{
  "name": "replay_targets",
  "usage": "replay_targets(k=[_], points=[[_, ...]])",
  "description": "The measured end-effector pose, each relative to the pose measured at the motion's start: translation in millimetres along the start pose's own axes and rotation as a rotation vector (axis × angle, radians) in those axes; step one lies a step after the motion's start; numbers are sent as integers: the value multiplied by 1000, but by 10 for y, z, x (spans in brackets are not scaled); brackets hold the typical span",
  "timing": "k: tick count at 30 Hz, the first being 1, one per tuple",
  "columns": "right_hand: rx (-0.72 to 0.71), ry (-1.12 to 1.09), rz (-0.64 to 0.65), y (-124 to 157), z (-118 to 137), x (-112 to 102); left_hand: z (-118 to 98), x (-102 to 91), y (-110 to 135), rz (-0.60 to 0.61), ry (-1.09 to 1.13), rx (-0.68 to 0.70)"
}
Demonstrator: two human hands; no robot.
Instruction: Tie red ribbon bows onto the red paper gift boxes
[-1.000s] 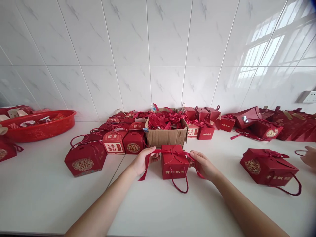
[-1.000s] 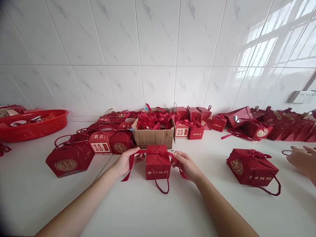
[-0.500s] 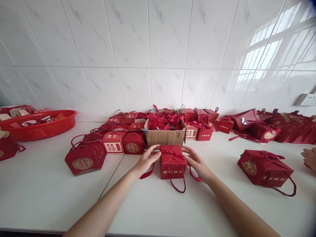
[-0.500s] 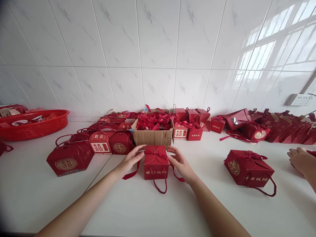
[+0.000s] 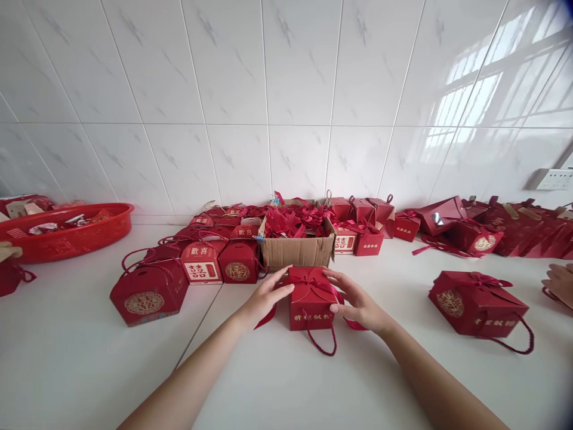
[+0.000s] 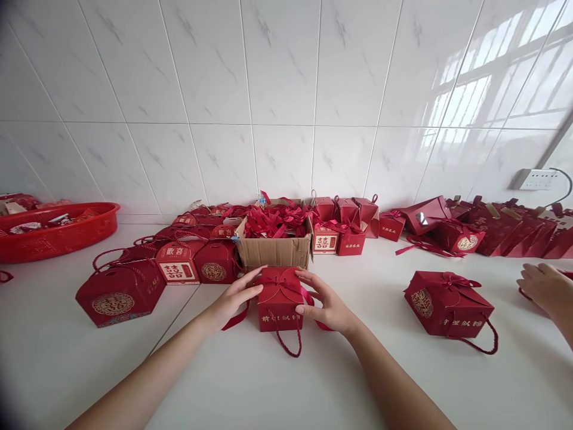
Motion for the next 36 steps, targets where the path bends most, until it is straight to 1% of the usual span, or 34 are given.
replay_targets(k=[3, 8, 17, 20, 24, 30, 36], points=[[-6, 15, 21, 0, -4, -10, -10, 8, 11, 19, -18, 13], [-39, 71, 4, 2, -19, -28, 8, 8, 7, 75, -19, 13], [-60, 75, 13, -9, -36, -28, -2, 36, 16, 57, 12, 18], [-46, 72, 16, -3, -42, -28, 27, 35, 10, 65, 39, 14], [-33, 75, 9, 1, -51, -30, 75, 14, -3, 35, 38, 40], [-20, 59, 23, -12, -79, -29, 100, 18, 2, 80, 146, 5], [-21, 71, 10, -13, -49, -23, 66, 28, 12, 71, 165, -9]])
Point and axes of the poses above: each hand's wrist, its own y-axis away from the middle knuckle, its own x-axis out of the palm, z = x × y, the point moved 3 cm from there along -y, towards the middle knuckle, and after that the axes turned 3 degrees about x, right-handed, at the moved point
